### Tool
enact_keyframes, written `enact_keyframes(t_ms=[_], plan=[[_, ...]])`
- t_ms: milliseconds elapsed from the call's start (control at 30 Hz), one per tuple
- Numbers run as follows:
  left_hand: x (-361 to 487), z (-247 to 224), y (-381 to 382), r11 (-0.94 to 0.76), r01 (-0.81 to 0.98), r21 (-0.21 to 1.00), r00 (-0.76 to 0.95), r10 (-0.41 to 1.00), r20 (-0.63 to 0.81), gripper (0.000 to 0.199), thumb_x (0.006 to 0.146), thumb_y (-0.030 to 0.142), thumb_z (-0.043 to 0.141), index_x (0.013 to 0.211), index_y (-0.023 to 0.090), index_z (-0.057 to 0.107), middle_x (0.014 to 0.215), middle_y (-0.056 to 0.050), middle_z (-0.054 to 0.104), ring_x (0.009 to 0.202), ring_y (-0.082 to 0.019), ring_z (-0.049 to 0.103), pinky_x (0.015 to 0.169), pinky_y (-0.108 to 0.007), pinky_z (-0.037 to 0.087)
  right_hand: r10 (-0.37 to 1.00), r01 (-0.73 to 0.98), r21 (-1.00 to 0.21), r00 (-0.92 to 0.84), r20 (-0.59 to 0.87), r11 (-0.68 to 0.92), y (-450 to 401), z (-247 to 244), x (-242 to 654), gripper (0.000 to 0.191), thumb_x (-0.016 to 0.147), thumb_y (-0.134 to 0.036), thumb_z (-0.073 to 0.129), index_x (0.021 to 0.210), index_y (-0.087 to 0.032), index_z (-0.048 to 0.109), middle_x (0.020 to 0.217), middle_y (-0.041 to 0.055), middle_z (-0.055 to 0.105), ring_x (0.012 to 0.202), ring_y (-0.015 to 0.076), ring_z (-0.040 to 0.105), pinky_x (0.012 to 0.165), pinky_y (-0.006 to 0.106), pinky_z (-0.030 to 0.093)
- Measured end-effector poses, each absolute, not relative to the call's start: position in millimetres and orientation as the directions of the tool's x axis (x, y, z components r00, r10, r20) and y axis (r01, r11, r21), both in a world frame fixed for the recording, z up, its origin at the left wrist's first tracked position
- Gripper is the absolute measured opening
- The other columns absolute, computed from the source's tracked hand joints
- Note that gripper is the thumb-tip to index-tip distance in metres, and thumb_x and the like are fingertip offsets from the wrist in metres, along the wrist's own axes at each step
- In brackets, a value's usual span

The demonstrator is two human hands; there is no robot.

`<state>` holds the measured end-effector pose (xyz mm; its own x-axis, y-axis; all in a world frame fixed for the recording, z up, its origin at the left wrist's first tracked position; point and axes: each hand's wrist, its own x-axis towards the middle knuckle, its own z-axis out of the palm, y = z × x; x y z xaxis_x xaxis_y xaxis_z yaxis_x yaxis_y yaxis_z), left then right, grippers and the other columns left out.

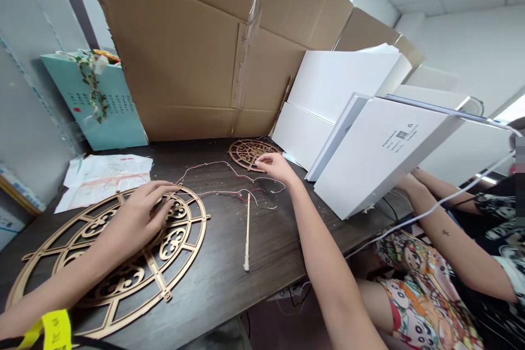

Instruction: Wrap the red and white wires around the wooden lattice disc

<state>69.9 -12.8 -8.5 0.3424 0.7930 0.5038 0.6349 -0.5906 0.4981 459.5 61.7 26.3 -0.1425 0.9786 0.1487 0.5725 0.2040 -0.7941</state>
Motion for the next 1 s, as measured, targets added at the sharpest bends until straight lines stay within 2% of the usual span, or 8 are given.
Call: enact_keyframes(t_ms=[133,267,367,467,667,833,1000], plan=[[71.6,-19.5,-8.3,-0.638,0.640,0.429,0.475,0.767,0.432,0.038,0.102,0.040,0.043,0.125,0.019,0.066,0.129,-0.009,0.066,0.121,-0.029,0.059,0.106,-0.044,0.044,0.972,0.638,-0.741,-0.216,0.088,0.209,38.0,22.3,466.8,0.038,0.085,-0.049,0.076,0.090,-0.011,0.074,0.081,0.0061,0.071,0.069,0.0140,0.061,0.065,0.027,0.048],[68.2,-25.1,-3.0,-0.603,0.690,0.401,0.465,0.794,0.393,0.041,0.104,0.039,0.038,0.125,0.016,0.065,0.124,-0.012,0.066,0.115,-0.030,0.061,0.100,-0.046,0.047,0.914,0.635,-0.733,-0.402,-0.045,0.244,32.0,19.2,450.4,0.042,0.074,-0.051,0.084,0.093,-0.014,0.079,0.084,0.0061,0.074,0.073,0.0156,0.064,0.065,0.025,0.047],[64.7,-26.7,-0.3,-0.582,0.718,0.383,0.450,0.807,0.382,0.042,0.103,0.038,0.037,0.124,0.015,0.065,0.121,-0.013,0.067,0.114,-0.031,0.060,0.100,-0.047,0.047,0.880,0.633,-0.725,-0.469,-0.078,0.273,32.9,16.9,438.4,0.037,0.071,-0.047,0.087,0.089,-0.014,0.080,0.079,0.0051,0.073,0.068,0.0141,0.060,0.061,0.025,0.042],[62.7,-28.0,1.7,-0.573,0.731,0.369,0.448,0.812,0.375,0.041,0.102,0.037,0.037,0.122,0.016,0.067,0.118,-0.013,0.068,0.113,-0.031,0.060,0.099,-0.047,0.048,0.889,0.607,-0.737,-0.457,-0.018,0.297,33.5,17.8,436.3,0.032,0.078,-0.045,0.080,0.083,-0.014,0.079,0.076,0.0048,0.072,0.068,0.0141,0.058,0.063,0.025,0.041],[61.2,-31.9,5.2,-0.566,0.741,0.360,0.443,0.816,0.371,0.039,0.101,0.037,0.038,0.119,0.018,0.068,0.116,-0.011,0.069,0.110,-0.029,0.062,0.095,-0.045,0.050,0.944,0.490,-0.813,-0.258,0.207,0.313,31.6,30.9,443.9,0.042,0.085,-0.055,0.072,0.091,-0.013,0.075,0.082,0.0049,0.068,0.073,0.0146,0.057,0.068,0.027,0.043],[60.2,-33.9,7.2,-0.584,0.734,0.347,0.451,0.801,0.395,0.037,0.099,0.035,0.040,0.114,0.018,0.070,0.111,-0.010,0.068,0.109,-0.028,0.060,0.096,-0.043,0.048,0.948,0.394,-0.866,-0.198,0.248,0.309,31.7,34.4,444.5,0.047,0.083,-0.060,0.075,0.084,-0.014,0.069,0.071,0.0007,0.056,0.061,0.0104,0.043,0.058,0.026,0.034],[57.3,-31.4,9.9,-0.554,0.772,0.311,0.405,0.806,0.432,0.038,0.100,0.036,0.040,0.113,0.015,0.069,0.113,-0.013,0.064,0.111,-0.032,0.055,0.099,-0.047,0.044,0.931,0.253,-0.904,-0.211,0.297,0.345,30.8,32.8,443.0,0.052,0.085,-0.067,0.070,0.081,-0.017,0.054,0.071,-0.0024,0.045,0.060,0.0093,0.037,0.058,0.025,0.032]])
